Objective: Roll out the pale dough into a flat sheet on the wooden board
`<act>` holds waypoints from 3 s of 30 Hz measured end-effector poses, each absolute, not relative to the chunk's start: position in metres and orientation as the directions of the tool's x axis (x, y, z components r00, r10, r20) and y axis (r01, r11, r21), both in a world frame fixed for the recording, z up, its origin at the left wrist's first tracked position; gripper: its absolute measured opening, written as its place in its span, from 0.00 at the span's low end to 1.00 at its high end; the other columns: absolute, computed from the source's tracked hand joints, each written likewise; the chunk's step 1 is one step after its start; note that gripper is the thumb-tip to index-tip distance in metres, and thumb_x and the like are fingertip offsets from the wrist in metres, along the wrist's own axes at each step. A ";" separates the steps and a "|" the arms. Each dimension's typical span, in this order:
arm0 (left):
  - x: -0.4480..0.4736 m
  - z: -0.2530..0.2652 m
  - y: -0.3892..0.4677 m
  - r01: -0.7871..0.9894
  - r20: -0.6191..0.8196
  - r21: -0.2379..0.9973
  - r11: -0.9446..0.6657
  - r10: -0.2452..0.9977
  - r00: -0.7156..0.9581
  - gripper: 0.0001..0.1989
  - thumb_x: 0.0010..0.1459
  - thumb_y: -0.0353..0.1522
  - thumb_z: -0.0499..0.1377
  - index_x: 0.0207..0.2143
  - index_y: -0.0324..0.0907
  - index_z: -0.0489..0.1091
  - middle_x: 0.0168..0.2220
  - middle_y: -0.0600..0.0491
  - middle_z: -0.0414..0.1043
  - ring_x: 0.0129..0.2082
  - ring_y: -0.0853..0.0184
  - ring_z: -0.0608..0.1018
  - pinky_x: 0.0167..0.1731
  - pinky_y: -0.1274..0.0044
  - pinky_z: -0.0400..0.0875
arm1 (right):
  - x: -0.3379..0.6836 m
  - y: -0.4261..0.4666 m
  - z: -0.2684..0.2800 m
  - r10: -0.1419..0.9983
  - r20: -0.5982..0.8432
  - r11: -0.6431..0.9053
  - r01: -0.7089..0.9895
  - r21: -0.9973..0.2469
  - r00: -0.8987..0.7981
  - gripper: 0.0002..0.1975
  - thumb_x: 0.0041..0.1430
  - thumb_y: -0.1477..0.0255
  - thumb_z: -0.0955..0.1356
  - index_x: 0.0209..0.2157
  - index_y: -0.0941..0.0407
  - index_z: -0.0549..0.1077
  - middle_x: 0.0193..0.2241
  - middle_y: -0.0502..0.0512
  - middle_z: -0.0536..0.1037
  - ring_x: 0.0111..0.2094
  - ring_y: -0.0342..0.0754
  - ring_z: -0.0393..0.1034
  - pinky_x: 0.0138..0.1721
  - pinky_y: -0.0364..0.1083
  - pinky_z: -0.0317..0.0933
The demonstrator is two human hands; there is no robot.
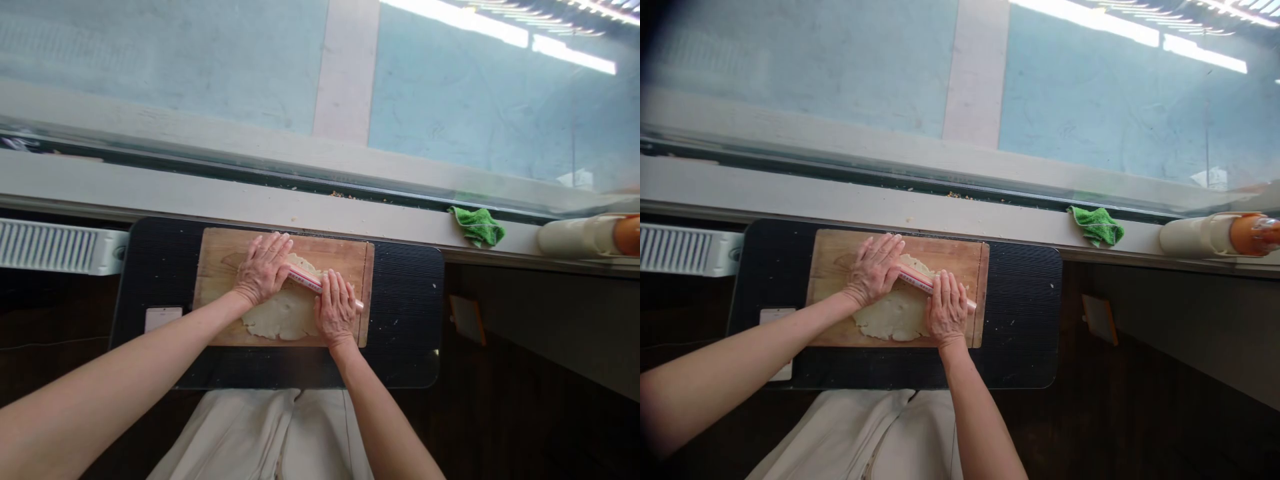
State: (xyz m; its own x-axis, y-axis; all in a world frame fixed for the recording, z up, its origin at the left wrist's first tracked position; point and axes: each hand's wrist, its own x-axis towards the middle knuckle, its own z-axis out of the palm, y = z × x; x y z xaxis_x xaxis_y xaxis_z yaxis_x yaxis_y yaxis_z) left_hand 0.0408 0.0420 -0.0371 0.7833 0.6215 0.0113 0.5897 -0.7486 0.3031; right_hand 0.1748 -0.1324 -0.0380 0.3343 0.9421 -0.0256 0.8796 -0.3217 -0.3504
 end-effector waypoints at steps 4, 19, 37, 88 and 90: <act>0.064 -0.039 0.056 0.600 -0.002 0.305 -0.740 0.629 0.777 0.26 0.60 0.35 0.46 0.61 0.43 0.59 0.63 0.48 0.58 0.64 0.58 0.57 0.62 0.60 0.45 | 0.196 -0.114 -0.038 0.944 -0.034 -0.320 0.880 -0.351 0.329 0.24 0.65 0.67 0.59 0.61 0.58 0.59 0.61 0.61 0.61 0.64 0.53 0.49 0.63 0.57 0.44; 0.085 -0.039 0.066 0.646 0.012 0.292 -0.706 0.678 0.735 0.24 0.62 0.36 0.44 0.58 0.40 0.62 0.63 0.45 0.56 0.64 0.57 0.57 0.62 0.60 0.44 | 0.209 -0.099 -0.035 0.935 0.044 -0.322 0.894 -0.313 0.352 0.24 0.66 0.64 0.57 0.59 0.60 0.60 0.61 0.64 0.59 0.63 0.56 0.49 0.62 0.59 0.42; 0.002 -0.007 0.063 0.657 0.023 0.236 -0.716 0.680 0.733 0.13 0.59 0.37 0.49 0.32 0.42 0.71 0.33 0.47 0.72 0.36 0.59 0.72 0.42 0.66 0.62 | 0.214 -0.080 -0.012 0.998 -0.057 -0.023 0.919 -0.394 0.000 0.10 0.62 0.64 0.64 0.41 0.53 0.71 0.42 0.55 0.70 0.44 0.51 0.60 0.46 0.49 0.53; 0.015 -0.018 0.042 0.801 0.002 0.368 -0.472 0.862 0.507 0.19 0.53 0.34 0.55 0.48 0.43 0.66 0.46 0.44 0.67 0.49 0.53 0.66 0.53 0.61 0.54 | 0.188 -0.043 -0.021 0.918 -0.001 -0.372 0.858 -0.354 0.397 0.13 0.57 0.75 0.62 0.44 0.56 0.69 0.44 0.58 0.70 0.47 0.51 0.60 0.50 0.49 0.54; 0.014 -0.018 0.039 0.799 0.006 0.390 -0.458 0.869 0.496 0.20 0.53 0.34 0.55 0.50 0.44 0.65 0.48 0.45 0.67 0.50 0.54 0.67 0.52 0.62 0.55 | 0.185 -0.062 -0.019 0.898 -0.025 -0.412 0.823 -0.391 0.438 0.10 0.58 0.74 0.63 0.41 0.56 0.70 0.42 0.57 0.71 0.46 0.50 0.61 0.49 0.48 0.55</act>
